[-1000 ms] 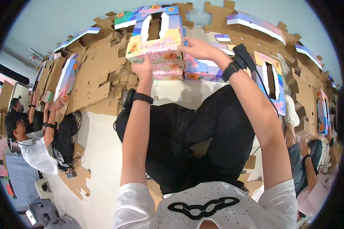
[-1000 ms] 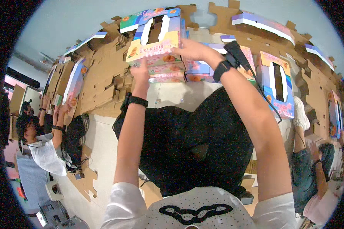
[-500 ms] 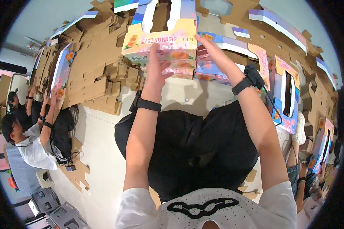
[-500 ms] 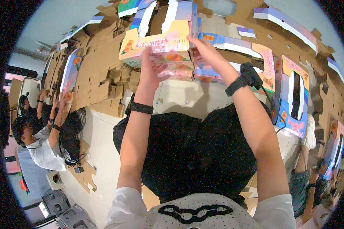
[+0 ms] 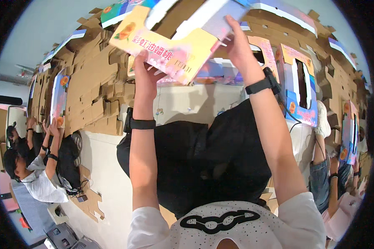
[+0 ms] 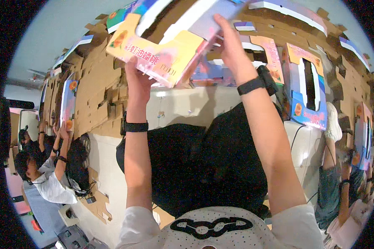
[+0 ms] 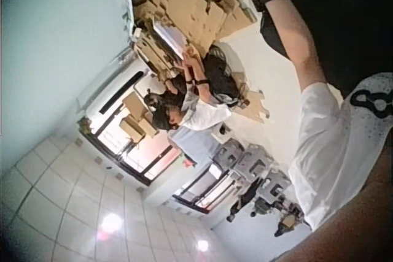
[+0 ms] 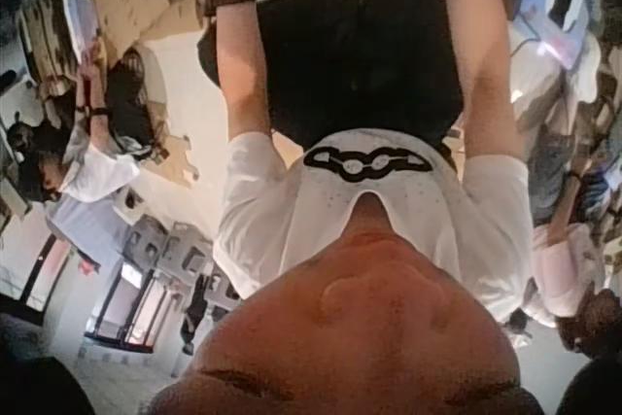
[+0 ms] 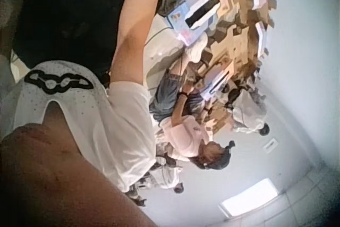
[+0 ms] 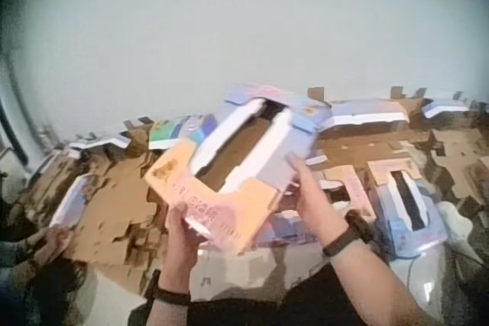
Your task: Manually fold and assemble cardboard fruit boxes from flat sheets.
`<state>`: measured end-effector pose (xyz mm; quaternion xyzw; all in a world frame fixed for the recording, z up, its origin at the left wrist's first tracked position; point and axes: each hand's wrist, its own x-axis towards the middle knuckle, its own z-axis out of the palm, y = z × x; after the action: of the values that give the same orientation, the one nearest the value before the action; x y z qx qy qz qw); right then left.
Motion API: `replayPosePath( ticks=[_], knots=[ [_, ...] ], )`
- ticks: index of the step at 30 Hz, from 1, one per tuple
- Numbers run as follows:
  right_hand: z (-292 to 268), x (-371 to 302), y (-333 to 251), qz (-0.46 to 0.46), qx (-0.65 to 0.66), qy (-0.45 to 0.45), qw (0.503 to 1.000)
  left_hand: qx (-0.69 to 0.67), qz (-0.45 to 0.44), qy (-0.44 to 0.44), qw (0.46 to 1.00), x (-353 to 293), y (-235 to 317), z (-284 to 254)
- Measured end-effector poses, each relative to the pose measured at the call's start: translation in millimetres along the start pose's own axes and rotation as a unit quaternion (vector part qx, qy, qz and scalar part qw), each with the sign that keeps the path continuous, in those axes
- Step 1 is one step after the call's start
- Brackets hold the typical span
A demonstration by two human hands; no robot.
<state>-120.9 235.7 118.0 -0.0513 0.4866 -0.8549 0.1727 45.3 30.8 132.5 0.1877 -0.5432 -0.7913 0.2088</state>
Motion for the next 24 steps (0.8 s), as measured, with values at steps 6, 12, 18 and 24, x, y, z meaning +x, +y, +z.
replayPosePath(
  ticks=[6, 12, 18, 24],
  knots=[
    [-61, -6, -33, -0.020, 0.063, 0.133, 0.989, -0.007, -0.055, -0.050, 0.997, 6, -35, 1],
    [-92, -6, -41, -0.028, 0.118, 0.197, 0.973, 0.162, -0.052, -0.073, 0.983, 0, -55, -7],
    [-120, -8, -17, 0.097, 0.062, 0.222, 0.968, 0.199, -0.065, -0.094, 0.973, 5, -78, -18],
    [-125, -13, -8, 0.232, -0.043, 0.219, 0.947, 0.231, -0.081, -0.097, 0.965, -5, -74, -22]
  ],
)
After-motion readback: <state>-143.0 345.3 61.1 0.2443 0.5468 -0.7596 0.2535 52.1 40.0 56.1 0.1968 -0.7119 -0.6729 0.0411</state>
